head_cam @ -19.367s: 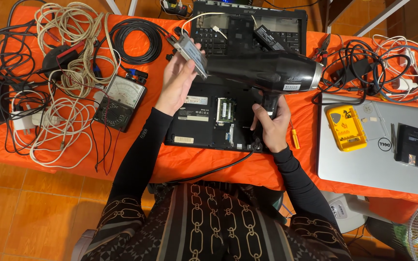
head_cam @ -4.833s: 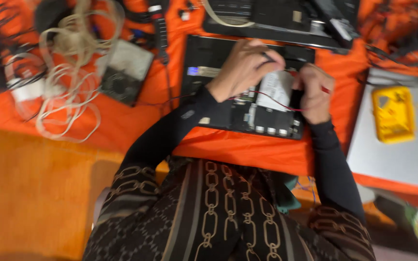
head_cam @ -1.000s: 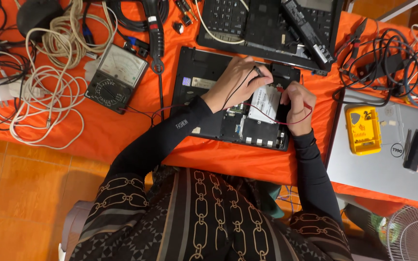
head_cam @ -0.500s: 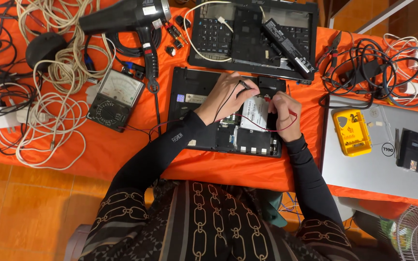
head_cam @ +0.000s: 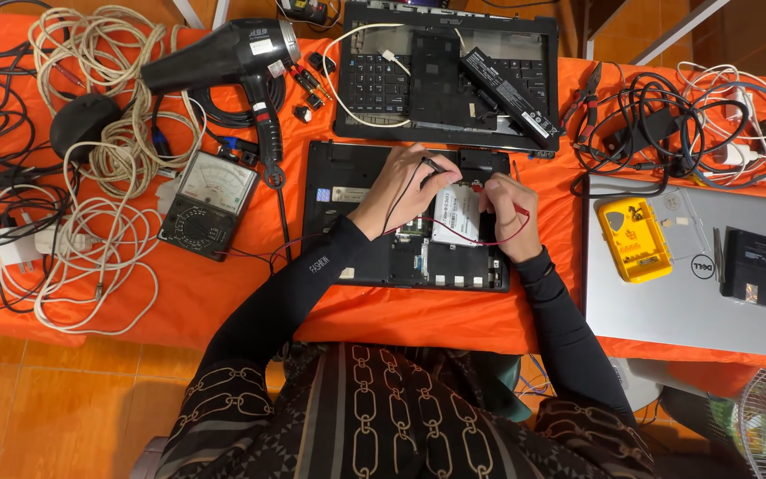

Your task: Repairing a laptop by removing a component and testing it with a multimeter and a hair dryer.

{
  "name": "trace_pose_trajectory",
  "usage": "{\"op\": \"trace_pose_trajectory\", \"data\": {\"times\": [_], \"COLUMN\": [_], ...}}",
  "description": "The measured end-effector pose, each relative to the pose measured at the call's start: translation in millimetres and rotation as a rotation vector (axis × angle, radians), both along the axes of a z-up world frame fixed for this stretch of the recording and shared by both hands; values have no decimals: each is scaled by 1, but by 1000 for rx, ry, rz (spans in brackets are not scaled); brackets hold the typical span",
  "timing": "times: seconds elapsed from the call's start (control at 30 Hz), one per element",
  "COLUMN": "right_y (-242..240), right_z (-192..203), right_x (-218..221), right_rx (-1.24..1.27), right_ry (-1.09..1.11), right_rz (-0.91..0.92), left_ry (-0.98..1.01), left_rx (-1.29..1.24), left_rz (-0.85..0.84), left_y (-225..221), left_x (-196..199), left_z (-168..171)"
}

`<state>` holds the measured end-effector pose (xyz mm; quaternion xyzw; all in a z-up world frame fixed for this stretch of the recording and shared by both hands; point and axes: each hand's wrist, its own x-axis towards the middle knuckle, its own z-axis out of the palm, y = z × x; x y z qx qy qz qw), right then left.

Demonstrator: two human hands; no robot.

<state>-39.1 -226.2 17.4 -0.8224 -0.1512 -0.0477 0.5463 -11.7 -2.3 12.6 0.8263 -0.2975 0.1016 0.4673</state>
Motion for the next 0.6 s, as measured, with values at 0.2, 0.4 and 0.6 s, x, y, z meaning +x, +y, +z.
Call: {"op": "trace_pose_trajectory", "data": {"times": [0.2, 0.4, 0.6], "right_y": [0, 0, 0], "right_z": [1, 1, 1], "right_x": [0, 0, 0], "right_rx": [-10, -23, -39], "right_ry": [-15, -25, -28], "right_rz": [16, 16, 14], "left_ry": [27, 29, -1], "left_rx": [-1, 18, 29], "left_rz": [2, 11, 3], "left_y": [0, 0, 0], "left_x": [-1, -1, -1], "left_z": [2, 3, 2]}}
